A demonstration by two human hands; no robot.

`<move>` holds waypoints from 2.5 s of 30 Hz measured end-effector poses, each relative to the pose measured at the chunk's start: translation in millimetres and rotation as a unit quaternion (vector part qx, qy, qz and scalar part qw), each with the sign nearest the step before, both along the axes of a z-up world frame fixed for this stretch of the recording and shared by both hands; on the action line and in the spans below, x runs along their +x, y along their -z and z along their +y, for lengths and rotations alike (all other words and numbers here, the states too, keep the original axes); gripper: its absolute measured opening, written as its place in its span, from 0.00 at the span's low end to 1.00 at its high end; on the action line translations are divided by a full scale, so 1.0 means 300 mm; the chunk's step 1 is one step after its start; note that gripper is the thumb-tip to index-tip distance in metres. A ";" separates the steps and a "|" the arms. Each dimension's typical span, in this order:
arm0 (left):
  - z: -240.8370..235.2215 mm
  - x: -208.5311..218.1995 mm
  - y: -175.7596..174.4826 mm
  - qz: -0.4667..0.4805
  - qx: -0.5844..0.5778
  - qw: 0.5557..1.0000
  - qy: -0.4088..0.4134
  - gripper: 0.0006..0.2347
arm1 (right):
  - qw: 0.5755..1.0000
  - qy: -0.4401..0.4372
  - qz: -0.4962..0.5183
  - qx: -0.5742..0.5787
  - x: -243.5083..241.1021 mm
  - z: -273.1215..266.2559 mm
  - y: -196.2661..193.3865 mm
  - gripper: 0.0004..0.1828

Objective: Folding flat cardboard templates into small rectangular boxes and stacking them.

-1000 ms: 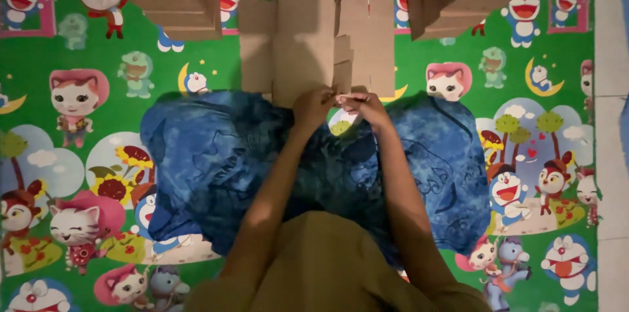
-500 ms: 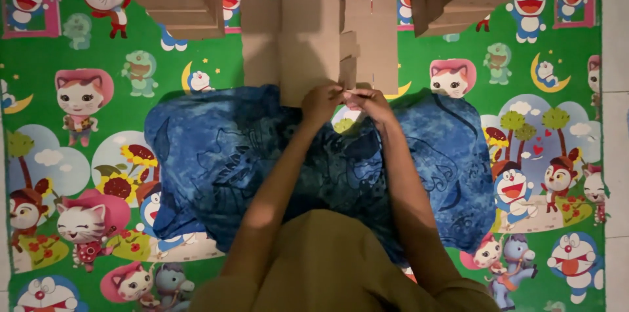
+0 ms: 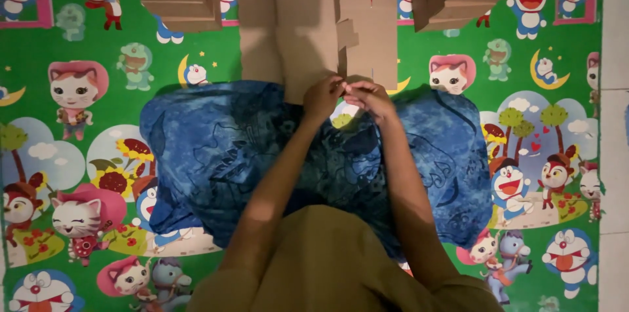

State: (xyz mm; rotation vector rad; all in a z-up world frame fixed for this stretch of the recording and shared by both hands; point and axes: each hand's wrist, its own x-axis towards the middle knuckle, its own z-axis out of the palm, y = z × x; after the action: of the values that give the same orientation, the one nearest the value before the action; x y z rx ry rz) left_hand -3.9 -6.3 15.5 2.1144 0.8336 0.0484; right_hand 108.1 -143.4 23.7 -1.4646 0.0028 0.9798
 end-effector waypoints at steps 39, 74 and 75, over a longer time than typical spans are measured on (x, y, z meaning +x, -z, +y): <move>-0.170 -0.290 -0.207 -0.260 -0.138 0.949 0.116 0.08 | 0.887 -0.142 -0.408 -0.163 -0.019 0.043 -0.012 0.15; 0.133 0.174 0.200 -0.226 -0.173 0.952 -0.111 0.02 | 0.957 0.051 -0.242 -0.151 0.060 0.115 0.102 0.07; 0.090 0.153 0.218 -0.227 -0.172 0.952 -0.113 0.02 | 0.958 0.049 -0.242 -0.149 0.051 0.122 0.077 0.07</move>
State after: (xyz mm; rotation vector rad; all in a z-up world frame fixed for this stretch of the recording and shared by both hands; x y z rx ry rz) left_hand 41.9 20.7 -49.9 1.5853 0.7355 0.4604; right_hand 123.3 -106.8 0.5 -1.9354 -0.1367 0.5341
